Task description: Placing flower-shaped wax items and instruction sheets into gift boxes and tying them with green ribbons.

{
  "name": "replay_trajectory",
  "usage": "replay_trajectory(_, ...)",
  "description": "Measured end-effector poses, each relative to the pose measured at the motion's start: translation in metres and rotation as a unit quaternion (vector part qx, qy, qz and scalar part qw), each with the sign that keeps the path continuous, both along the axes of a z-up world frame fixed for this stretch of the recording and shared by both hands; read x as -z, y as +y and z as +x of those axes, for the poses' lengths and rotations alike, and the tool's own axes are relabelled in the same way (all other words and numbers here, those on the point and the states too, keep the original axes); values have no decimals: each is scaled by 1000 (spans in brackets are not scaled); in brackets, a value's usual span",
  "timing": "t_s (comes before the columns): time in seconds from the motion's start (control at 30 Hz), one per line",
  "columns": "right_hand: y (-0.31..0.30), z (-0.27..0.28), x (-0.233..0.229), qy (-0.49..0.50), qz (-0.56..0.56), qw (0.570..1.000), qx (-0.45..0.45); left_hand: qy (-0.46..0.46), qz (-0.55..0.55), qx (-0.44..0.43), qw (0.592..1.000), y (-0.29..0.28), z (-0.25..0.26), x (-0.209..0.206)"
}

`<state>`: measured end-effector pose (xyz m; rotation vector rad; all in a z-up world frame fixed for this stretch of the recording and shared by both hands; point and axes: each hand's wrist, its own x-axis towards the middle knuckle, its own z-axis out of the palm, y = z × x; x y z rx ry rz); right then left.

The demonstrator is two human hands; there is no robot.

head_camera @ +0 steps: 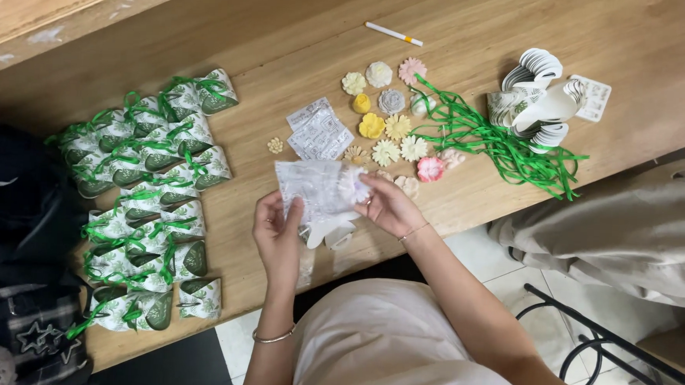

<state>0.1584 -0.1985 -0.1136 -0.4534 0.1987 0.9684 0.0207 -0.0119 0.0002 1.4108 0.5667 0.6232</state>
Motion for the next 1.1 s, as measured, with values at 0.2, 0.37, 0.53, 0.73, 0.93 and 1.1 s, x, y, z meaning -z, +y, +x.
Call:
replay_trajectory(0.2,-5,23,-90,2,44,995,89,39,-70,-77,994,28,-21,-11)
replay_trajectory(0.37,-9,31,-113,-10,104,991,88,47,-87,-66,993,38,-42,3)
replay_trajectory(0.53,-9,39,-110,-3,131,985,115,80,-89,-70,990,29,-55,10)
replay_trajectory(0.73,-10,46,-86,5,187,971,151,47,-67,-46,996,26,-51,21)
replay_trajectory(0.93,-9,45,-78,99,127,974,157,48,-26,-19,998,24,-42,12)
replay_trajectory(1.1,-9,38,-91,130,91,975,154,86,-9,-3,996,19,-37,10)
